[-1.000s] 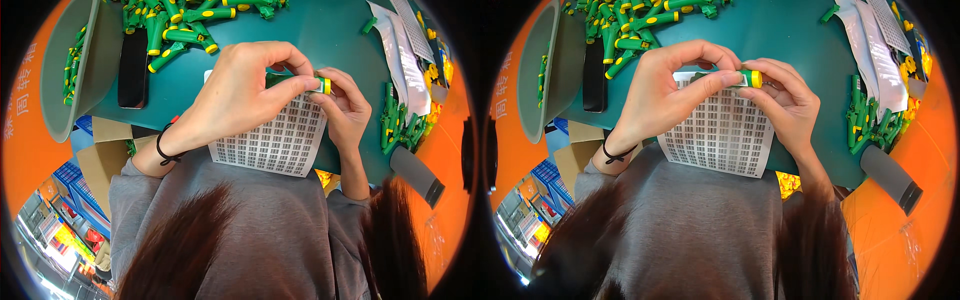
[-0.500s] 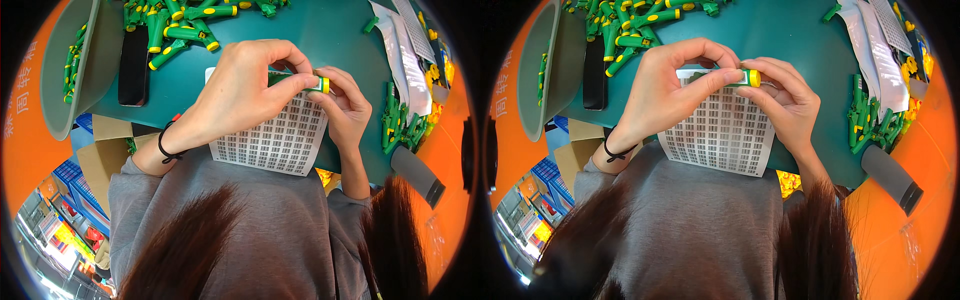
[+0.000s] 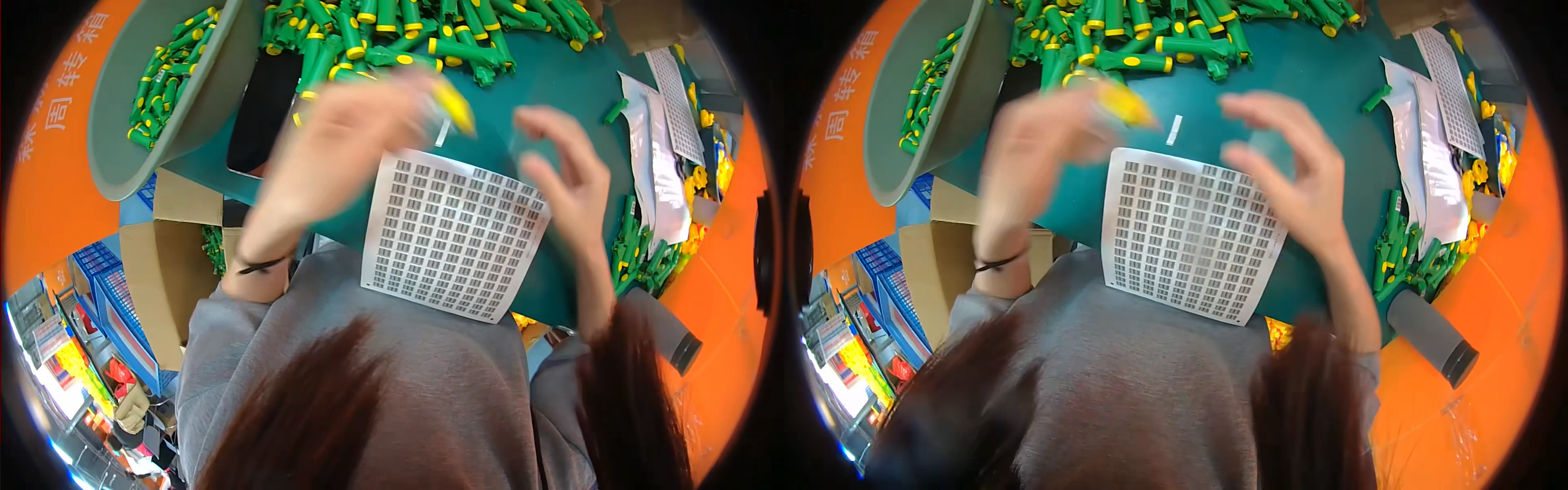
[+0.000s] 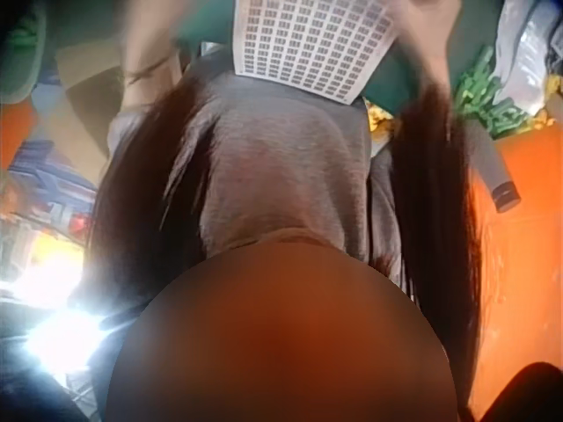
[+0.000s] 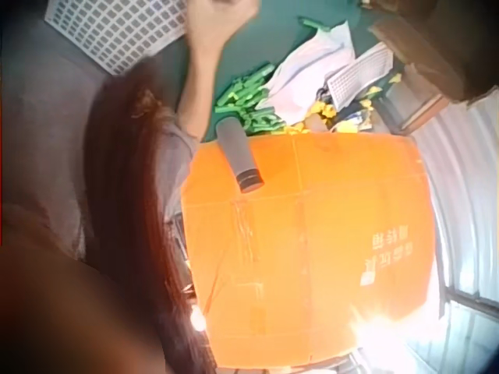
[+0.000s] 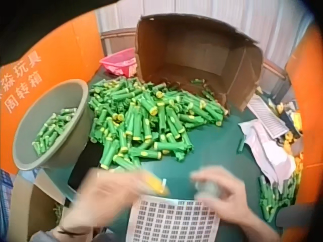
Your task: Apply small adhesive labels to plastic toy components at a factory workbench.
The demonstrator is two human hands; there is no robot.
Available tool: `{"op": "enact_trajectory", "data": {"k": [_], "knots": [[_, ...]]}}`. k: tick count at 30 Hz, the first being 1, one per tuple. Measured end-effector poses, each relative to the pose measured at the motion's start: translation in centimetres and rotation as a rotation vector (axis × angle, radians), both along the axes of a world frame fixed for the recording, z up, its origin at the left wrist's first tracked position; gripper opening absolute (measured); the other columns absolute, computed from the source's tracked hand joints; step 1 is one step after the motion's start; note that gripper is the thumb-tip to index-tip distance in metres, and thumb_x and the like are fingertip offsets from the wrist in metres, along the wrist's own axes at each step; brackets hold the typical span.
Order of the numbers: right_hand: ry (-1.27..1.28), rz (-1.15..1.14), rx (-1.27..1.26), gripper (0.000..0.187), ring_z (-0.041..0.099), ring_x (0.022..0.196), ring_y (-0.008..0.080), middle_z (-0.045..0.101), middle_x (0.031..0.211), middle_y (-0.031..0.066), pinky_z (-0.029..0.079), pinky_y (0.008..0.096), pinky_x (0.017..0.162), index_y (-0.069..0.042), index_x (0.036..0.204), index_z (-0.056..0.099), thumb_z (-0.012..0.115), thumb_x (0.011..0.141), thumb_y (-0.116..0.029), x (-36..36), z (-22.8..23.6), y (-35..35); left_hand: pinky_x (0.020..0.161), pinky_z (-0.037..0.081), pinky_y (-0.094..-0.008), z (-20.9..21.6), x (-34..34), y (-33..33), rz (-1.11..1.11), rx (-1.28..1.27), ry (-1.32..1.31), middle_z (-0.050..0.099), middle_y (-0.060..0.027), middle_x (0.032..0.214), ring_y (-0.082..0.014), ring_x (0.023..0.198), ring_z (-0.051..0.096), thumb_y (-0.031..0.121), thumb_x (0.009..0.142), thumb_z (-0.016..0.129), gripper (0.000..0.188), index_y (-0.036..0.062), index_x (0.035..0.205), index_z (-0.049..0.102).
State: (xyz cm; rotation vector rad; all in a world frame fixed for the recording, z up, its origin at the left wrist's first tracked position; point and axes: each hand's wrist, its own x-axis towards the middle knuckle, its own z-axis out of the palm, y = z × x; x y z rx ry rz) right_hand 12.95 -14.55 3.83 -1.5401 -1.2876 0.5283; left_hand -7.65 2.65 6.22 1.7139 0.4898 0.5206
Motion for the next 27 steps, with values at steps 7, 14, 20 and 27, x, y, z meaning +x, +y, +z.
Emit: {"op": "enact_trajectory", "data": {"k": [7, 14, 20, 27], "knots": [[-0.903, 0.086, 0.083, 0.036, 0.059, 0.106, 0.0131, 0.065, 0.12, -0.0003, 0.047, 0.0302, 0.096, -0.007, 0.126, 0.065, 0.07, 0.091, -0.009, 3.4, -0.4, 11.3, 0.084, 0.049, -0.0307, 3.7, -5.9, 10.3, 0.97, 1.346, -0.147, 0.071, -0.0102, 0.098, -0.0187, 0.09, 0.064, 0.017, 0.1, 0.06, 0.023, -0.0004, 0.11, 0.071], [-0.191, -0.025, -0.078, 0.033, 0.056, 0.102, 0.0104, 0.064, 0.118, 0.0019, 0.047, 0.0272, 0.09, -0.006, 0.125, 0.064, 0.068, 0.093, -0.009, 1.0, 2.1, 8.9, 0.07, 0.052, -0.0285, -3.9, 1.5, -2.5, -0.033, 0.568, -0.014, 0.07, -0.0085, 0.105, -0.019, 0.087, 0.066, 0.011, 0.088, 0.074, 0.015, 0.0079, 0.102, 0.074], [0.596, -0.101, -0.081, 0.035, 0.06, 0.089, 0.01, 0.065, 0.103, 0.0068, 0.05, 0.0248, 0.082, 0.001, 0.129, 0.058, 0.064, 0.096, -0.007, 1.5, 0.9, -0.4, 0.071, 0.053, -0.0339, -7.0, 2.8, -3.0, -0.138, 0.601, 0.005, 0.067, -0.0038, 0.094, -0.0233, 0.085, 0.064, 0.014, 0.082, 0.077, 0.016, 0.0078, 0.097, 0.074], [0.67, -0.307, 0.034, 0.035, 0.063, 0.096, 0.013, 0.059, 0.127, 0.0134, 0.053, 0.0253, 0.088, 0.003, 0.133, 0.053, 0.057, 0.099, 0.0, 0.4, -3.2, -5.1, 0.071, 0.053, -0.0317, -6.4, 3.6, -3.5, -0.13, 0.444, 0.008, 0.065, -0.0027, 0.091, -0.0186, 0.081, 0.064, 0.009, 0.086, 0.073, 0.008, 0.0039, 0.091, 0.069]]}}
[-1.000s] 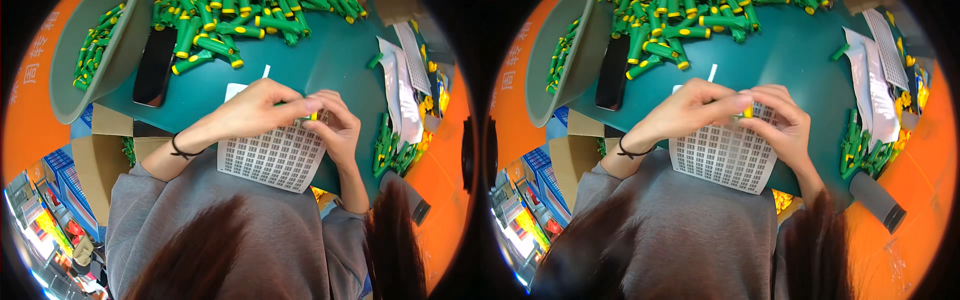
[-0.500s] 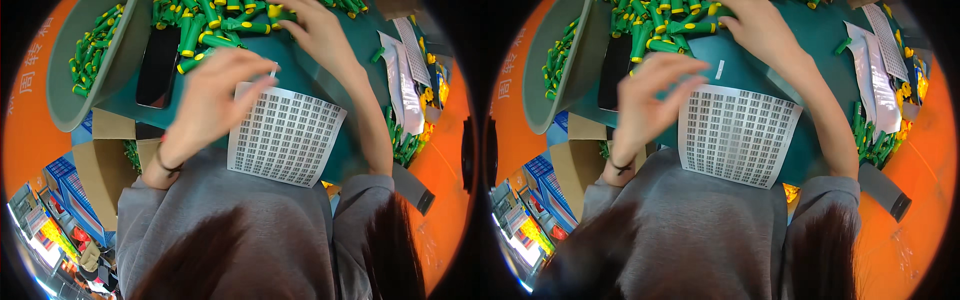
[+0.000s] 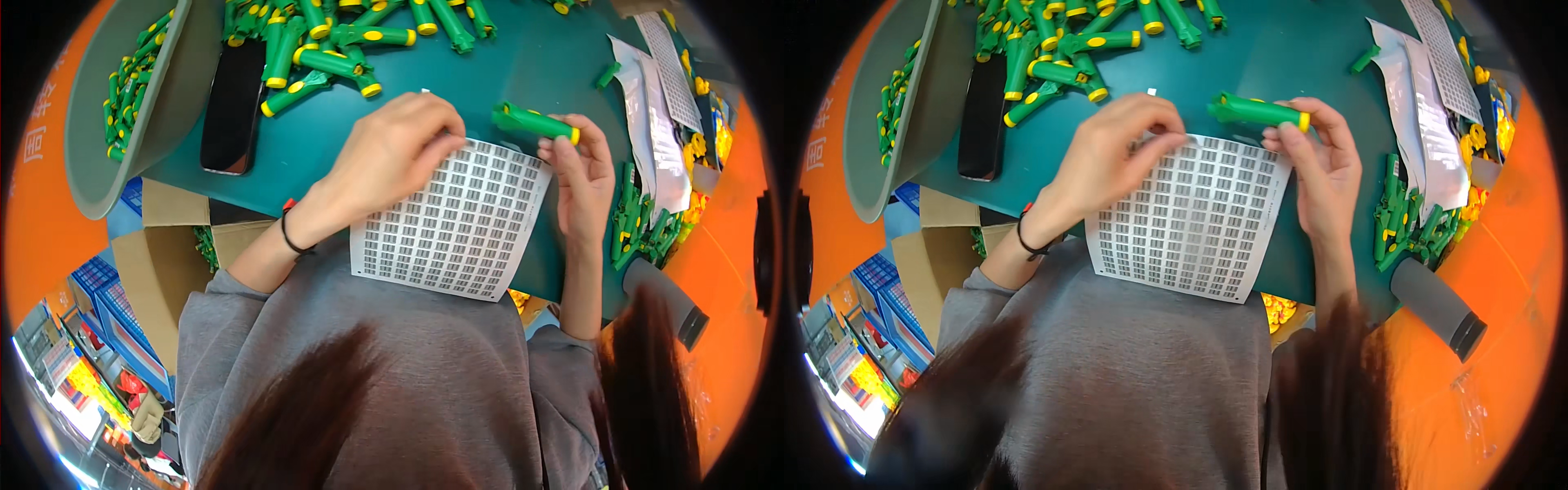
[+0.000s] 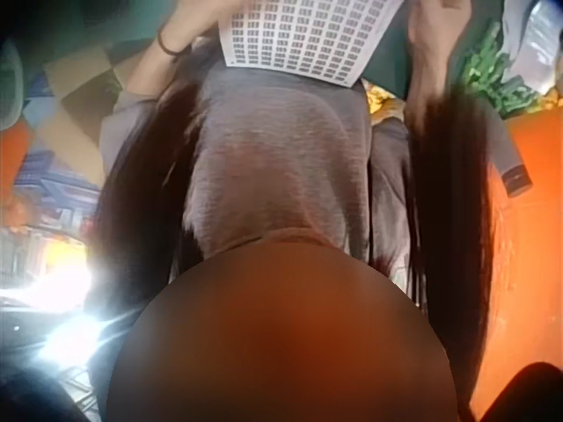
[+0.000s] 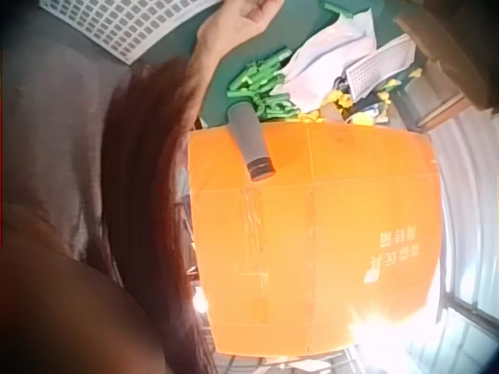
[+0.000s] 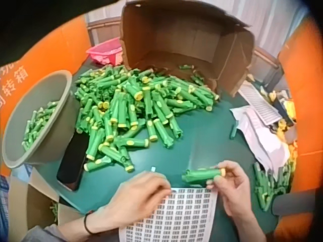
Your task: Apply small adhesive labels to plastic toy components at a factory workbench.
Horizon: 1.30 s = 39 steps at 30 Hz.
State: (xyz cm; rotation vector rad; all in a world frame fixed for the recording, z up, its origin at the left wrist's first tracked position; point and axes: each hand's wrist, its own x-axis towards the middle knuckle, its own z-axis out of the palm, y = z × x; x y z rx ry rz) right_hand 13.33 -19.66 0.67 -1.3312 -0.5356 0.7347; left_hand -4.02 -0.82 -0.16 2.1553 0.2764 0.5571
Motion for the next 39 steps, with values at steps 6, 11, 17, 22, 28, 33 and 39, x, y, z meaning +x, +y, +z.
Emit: {"op": "enact_trajectory", "data": {"k": [6, 11, 17, 22, 28, 33, 39], "knots": [[0.031, 0.078, 0.06, 0.035, 0.066, 0.098, 0.0178, 0.062, 0.122, 0.0145, 0.057, 0.0282, 0.088, 0.005, 0.128, 0.056, 0.063, 0.094, 0.004, -1.4, 0.0, -0.5, 0.072, 0.05, -0.0259, 3.9, 1.0, 0.6, 0.037, -0.366, -0.088, 0.072, -0.0032, 0.093, -0.0127, 0.082, 0.066, 0.009, 0.087, 0.075, 0.012, 0.003, 0.096, 0.071], [-0.181, 0.06, 0.096, 0.037, 0.067, 0.101, 0.0198, 0.065, 0.12, 0.0161, 0.059, 0.0308, 0.087, 0.008, 0.121, 0.062, 0.07, 0.085, 0.01, -2.5, 0.1, -1.0, 0.088, 0.05, -0.0276, 6.6, 2.1, -1.3, -0.135, -0.324, 0.048, 0.071, -0.0074, 0.099, -0.0127, 0.093, 0.065, 0.006, 0.087, 0.074, 0.011, -0.0012, 0.094, 0.069], [-0.335, 0.078, 0.092, 0.037, 0.067, 0.103, 0.0203, 0.065, 0.121, 0.0181, 0.058, 0.0301, 0.088, 0.009, 0.117, 0.065, 0.073, 0.081, 0.012, -2.3, 0.1, -1.5, 0.084, 0.05, -0.0274, 7.0, 2.5, -1.3, -0.205, -0.274, 0.132, 0.072, -0.0047, 0.092, -0.0115, 0.087, 0.064, 0.008, 0.088, 0.074, 0.011, -0.0008, 0.092, 0.07], [-0.317, 0.035, 0.07, 0.035, 0.069, 0.099, 0.0178, 0.069, 0.114, 0.0147, 0.057, 0.0268, 0.087, 0.005, 0.113, 0.07, 0.077, 0.079, 0.009, -2.5, 0.4, -1.4, 0.082, 0.05, -0.0276, 7.2, 2.7, -1.4, -0.211, -0.232, 0.144, 0.072, -0.0038, 0.089, -0.0118, 0.084, 0.064, 0.01, 0.087, 0.075, 0.012, -0.0004, 0.092, 0.071], [-0.336, 0.04, 0.061, 0.035, 0.068, 0.098, 0.0172, 0.069, 0.115, 0.0148, 0.058, 0.0266, 0.087, 0.005, 0.112, 0.07, 0.078, 0.078, 0.009, -2.4, 0.5, -1.4, 0.083, 0.051, -0.0283, 7.2, 2.9, -1.4, -0.203, -0.194, 0.173, 0.072, -0.0039, 0.087, -0.0121, 0.085, 0.065, 0.01, 0.086, 0.076, 0.013, -0.0004, 0.092, 0.071], [-0.267, 0.08, -0.027, 0.038, 0.067, 0.1, 0.0173, 0.069, 0.112, 0.0133, 0.057, 0.0284, 0.087, 0.003, 0.114, 0.071, 0.079, 0.077, 0.006, -2.7, 0.9, -1.3, 0.08, 0.052, -0.0282, 5.8, 2.6, -1.2, -0.164, -0.427, 0.246, 0.072, -0.0031, 0.089, -0.0109, 0.085, 0.066, 0.015, 0.091, 0.074, 0.016, -0.0007, 0.094, 0.07], [-0.558, 0.315, 0.136, 0.046, 0.06, 0.099, 0.0167, 0.063, 0.119, 0.0092, 0.05, 0.0318, 0.086, 0.001, 0.119, 0.07, 0.081, 0.075, 0.0, -1.9, 1.1, 1.1, 0.059, 0.046, -0.0291, 4.6, 0.1, -0.5, -0.302, -0.625, 0.39, 0.068, -0.0064, 0.079, -0.0103, 0.065, 0.057, 0.037, 0.097, 0.065, 0.035, 0.0026, 0.098, 0.072]]}}
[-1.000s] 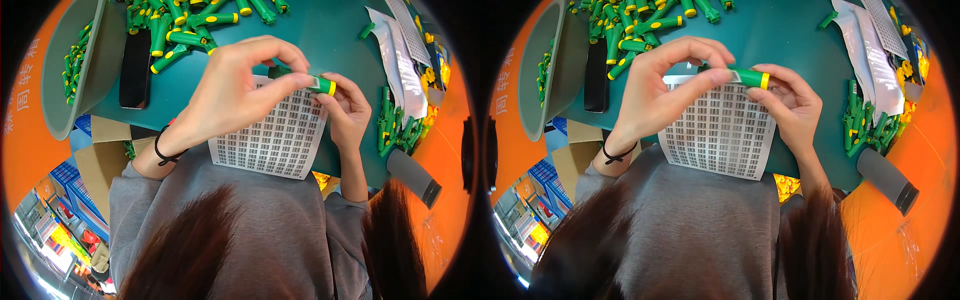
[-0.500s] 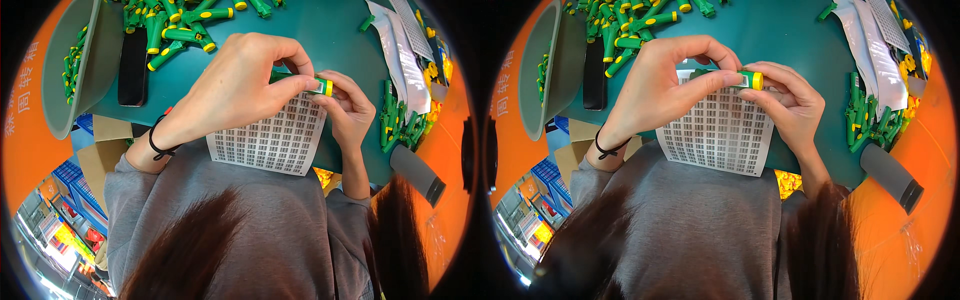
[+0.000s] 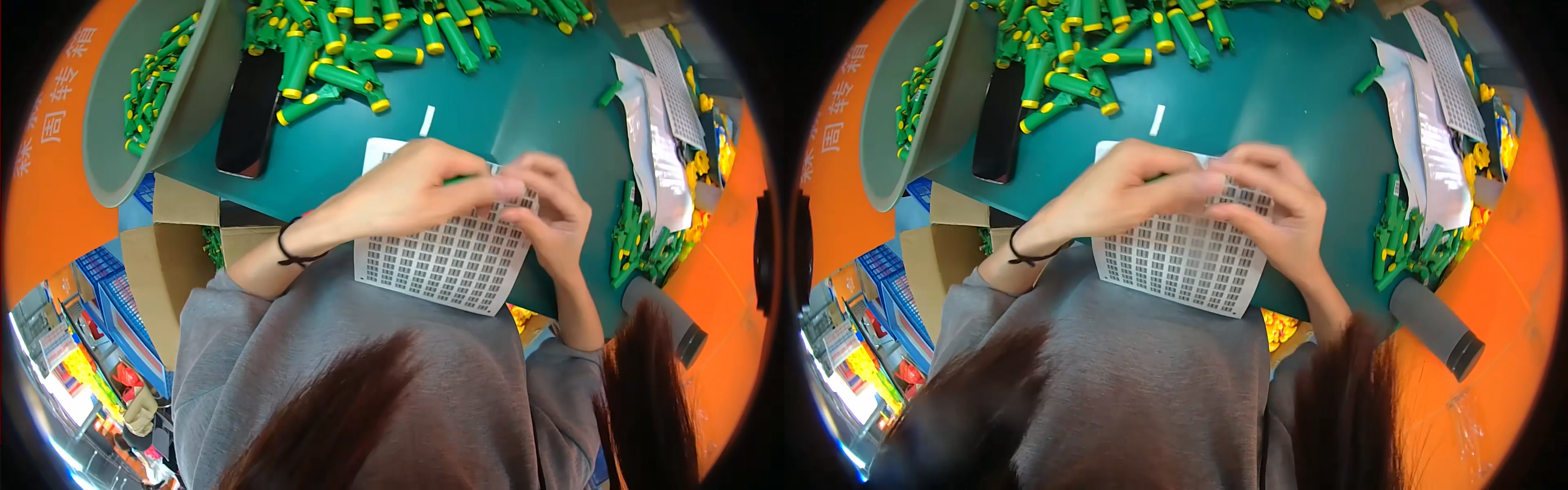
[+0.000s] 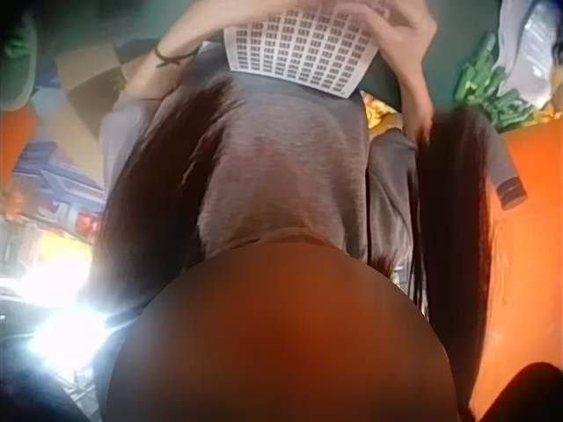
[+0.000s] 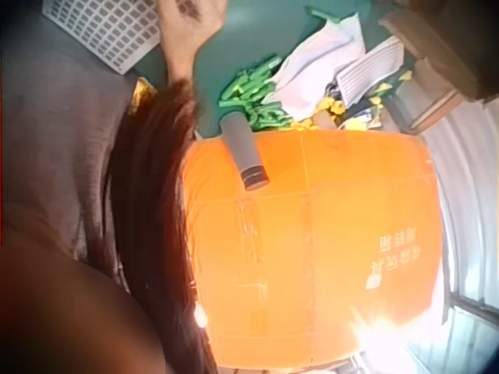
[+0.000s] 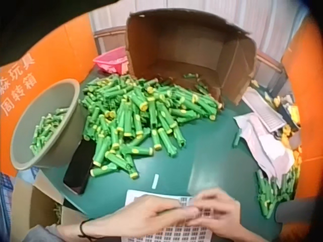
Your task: Apply small adhesive labels to plastic toy components at a factory workbench.
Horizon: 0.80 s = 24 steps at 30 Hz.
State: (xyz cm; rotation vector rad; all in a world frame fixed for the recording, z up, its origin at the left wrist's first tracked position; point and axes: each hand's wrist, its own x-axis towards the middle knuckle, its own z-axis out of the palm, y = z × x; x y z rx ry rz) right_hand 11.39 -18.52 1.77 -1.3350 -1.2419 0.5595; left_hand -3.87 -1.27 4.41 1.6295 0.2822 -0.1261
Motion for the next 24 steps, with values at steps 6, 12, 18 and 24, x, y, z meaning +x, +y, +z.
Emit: {"op": "enact_trajectory", "data": {"k": [6, 12, 18, 24], "knots": [[-0.238, -0.18, -0.264, 0.035, 0.059, 0.114, 0.0171, 0.058, 0.129, 0.0094, 0.047, 0.0302, 0.096, -0.003, 0.126, 0.063, 0.058, 0.092, 0.005, 4.5, 1.6, 6.7, 0.066, 0.048, -0.0251, 5.6, -9.1, 10.7, 1.154, 0.771, -0.269, 0.069, -0.0046, 0.083, -0.0104, 0.073, 0.062, 0.029, 0.109, 0.041, 0.04, 0.0021, 0.107, 0.071], [-1.415, 0.005, 0.034, 0.028, 0.064, 0.104, 0.0191, 0.063, 0.123, 0.0079, 0.05, 0.0271, 0.087, -0.007, 0.122, 0.067, 0.058, 0.097, -0.001, 7.8, 1.3, 15.0, 0.092, 0.049, -0.0339, 4.4, -8.9, 12.5, 1.086, 1.55, -0.516, 0.072, -0.0117, 0.111, -0.0241, 0.103, 0.065, 0.013, 0.094, 0.067, 0.023, 0.0028, 0.115, 0.07], [-1.271, 0.264, -0.037, 0.027, 0.052, 0.119, 0.0255, 0.061, 0.117, 0.0075, 0.037, 0.0386, 0.105, -0.01, 0.111, 0.063, 0.067, 0.084, -0.013, 8.3, 2.2, 15.2, 0.084, 0.054, -0.0368, -1.7, -2.3, 1.0, 0.309, 0.729, -0.383, 0.067, -0.0074, 0.103, -0.0268, 0.095, 0.064, 0.015, 0.085, 0.075, 0.021, 0.0075, 0.104, 0.073], [-0.918, 0.056, -0.113, 0.028, 0.061, 0.103, 0.0223, 0.065, 0.111, 0.0084, 0.047, 0.0318, 0.091, -0.008, 0.117, 0.065, 0.066, 0.09, -0.012, 6.4, 2.5, 10.4, 0.077, 0.054, -0.0378, -4.2, 1.2, -0.8, 0.224, 0.808, -0.442, 0.065, -0.0051, 0.095, -0.0256, 0.088, 0.063, 0.015, 0.084, 0.073, 0.018, 0.0068, 0.101, 0.071]]}}
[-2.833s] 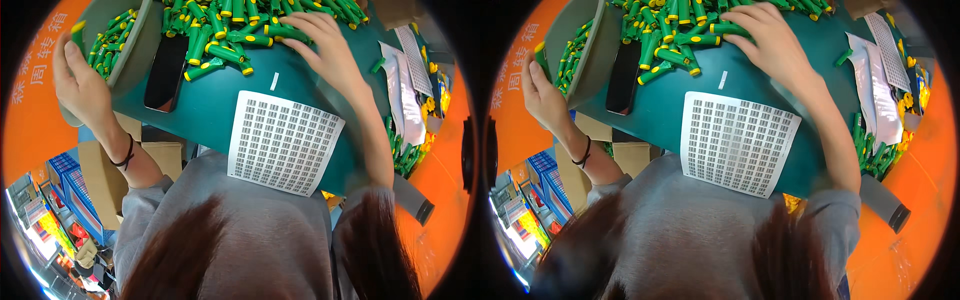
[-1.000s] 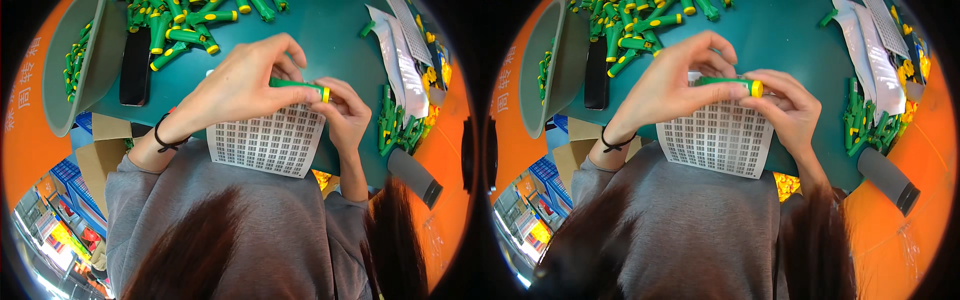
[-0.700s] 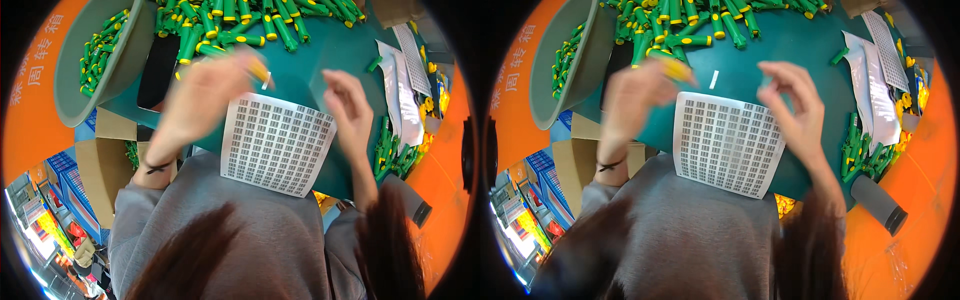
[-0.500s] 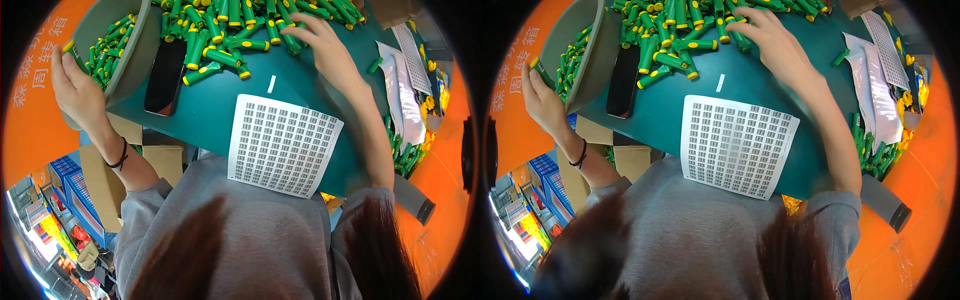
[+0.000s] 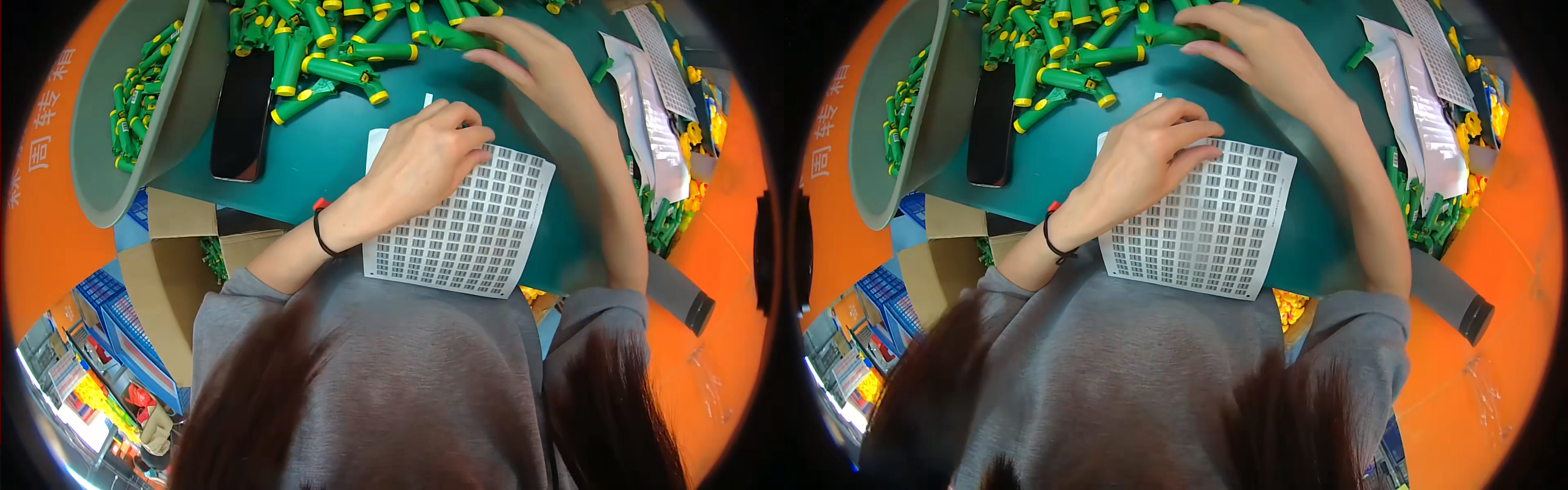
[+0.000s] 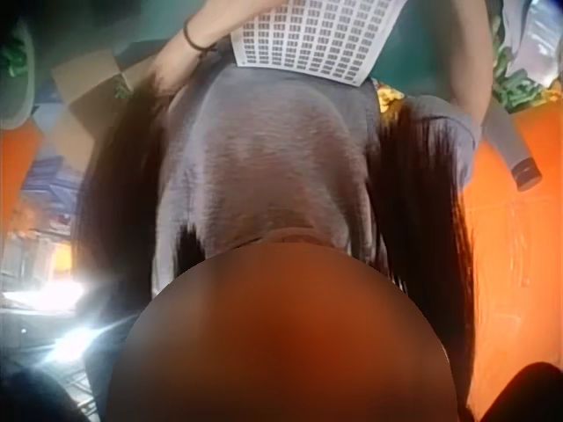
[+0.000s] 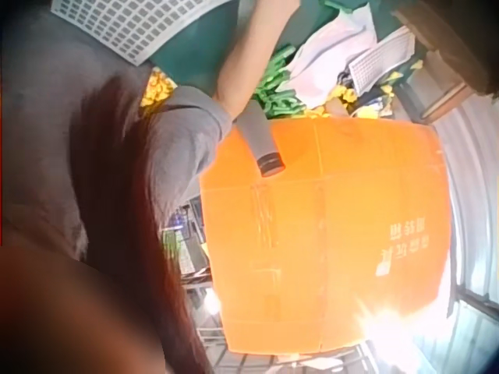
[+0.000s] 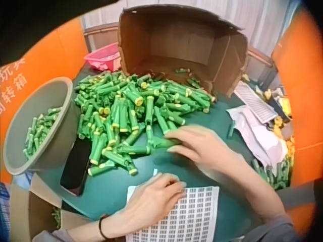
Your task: Apply small adhesive labels to plastic toy components at a factory workbench.
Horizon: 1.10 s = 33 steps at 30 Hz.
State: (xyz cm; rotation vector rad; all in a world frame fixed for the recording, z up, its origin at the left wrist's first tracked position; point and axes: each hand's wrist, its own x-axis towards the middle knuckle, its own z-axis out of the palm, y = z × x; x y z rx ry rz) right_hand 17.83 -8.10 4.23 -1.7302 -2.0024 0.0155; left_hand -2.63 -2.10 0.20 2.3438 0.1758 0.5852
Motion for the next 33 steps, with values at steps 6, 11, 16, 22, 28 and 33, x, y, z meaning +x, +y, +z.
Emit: {"op": "enact_trajectory", "data": {"k": [6, 11, 16, 22, 28, 33], "knots": [[1.082, -0.378, -0.093, 0.033, 0.061, 0.09, 0.0096, 0.063, 0.104, 0.0046, 0.049, 0.0233, 0.082, 0.001, 0.129, 0.061, 0.061, 0.096, -0.001, -3.3, 0.1, -8.0, 0.072, 0.054, -0.0371, -1.8, 0.2, -0.4, 0.006, 0.026, -0.054, 0.064, -0.0041, 0.091, -0.0241, 0.086, 0.064, 0.009, 0.083, 0.071, 0.008, 0.0066, 0.09, 0.069], [1.324, -0.414, 0.031, 0.034, 0.063, 0.094, 0.0122, 0.061, 0.118, 0.0077, 0.05, 0.0258, 0.085, 0.003, 0.129, 0.057, 0.062, 0.095, 0.003, -4.7, -3.0, -11.8, 0.071, 0.054, -0.0336, -0.6, 0.1, 0.2, -0.008, -0.069, -0.049, 0.068, -0.0047, 0.092, -0.0216, 0.085, 0.066, 0.008, 0.085, 0.072, 0.005, 0.0051, 0.088, 0.07], [1.383, -0.395, 0.13, 0.034, 0.064, 0.1, 0.0144, 0.063, 0.121, 0.0138, 0.052, 0.027, 0.088, 0.004, 0.126, 0.057, 0.064, 0.092, 0.006, -5.6, -3.3, -12.2, 0.08, 0.051, -0.0262, 3.4, 0.1, 1.9, 0.047, -0.65, 0.0, 0.07, -0.0022, 0.097, -0.0111, 0.09, 0.064, 0.007, 0.09, 0.072, 0.009, 0.0022, 0.097, 0.07], [1.3, -0.243, 0.22, 0.041, 0.063, 0.111, 0.0204, 0.062, 0.12, 0.0151, 0.056, 0.0329, 0.097, 0.008, 0.124, 0.058, 0.068, 0.085, 0.015, -6.8, -2.9, -12.6, 0.086, 0.052, -0.0272, 7.2, 1.7, 0.3, -0.17, -0.431, 0.108, 0.072, -0.0073, 0.101, -0.0121, 0.095, 0.066, 0.007, 0.088, 0.073, 0.009, 0.0009, 0.093, 0.071], [1.286, -0.316, 0.179, 0.04, 0.061, 0.115, 0.0214, 0.062, 0.123, 0.0141, 0.051, 0.0334, 0.101, 0.007, 0.118, 0.063, 0.073, 0.08, 0.014, -7.1, -3.0, -13.0, 0.085, 0.054, -0.0275, 7.2, 2.3, -0.1, -0.188, -0.575, 0.264, 0.072, -0.0064, 0.099, -0.0124, 0.09, 0.067, 0.008, 0.088, 0.074, 0.011, -0.0015, 0.092, 0.071], [1.286, -0.316, 0.19, 0.04, 0.062, 0.112, 0.0206, 0.062, 0.122, 0.0136, 0.055, 0.0321, 0.097, 0.008, 0.118, 0.063, 0.072, 0.08, 0.015, -7.2, -3.1, -13.0, 0.084, 0.054, -0.0271, 7.1, 2.5, -0.3, -0.194, -0.554, 0.27, 0.071, -0.0053, 0.097, -0.0121, 0.089, 0.067, 0.008, 0.088, 0.074, 0.011, -0.0023, 0.093, 0.071]]}}
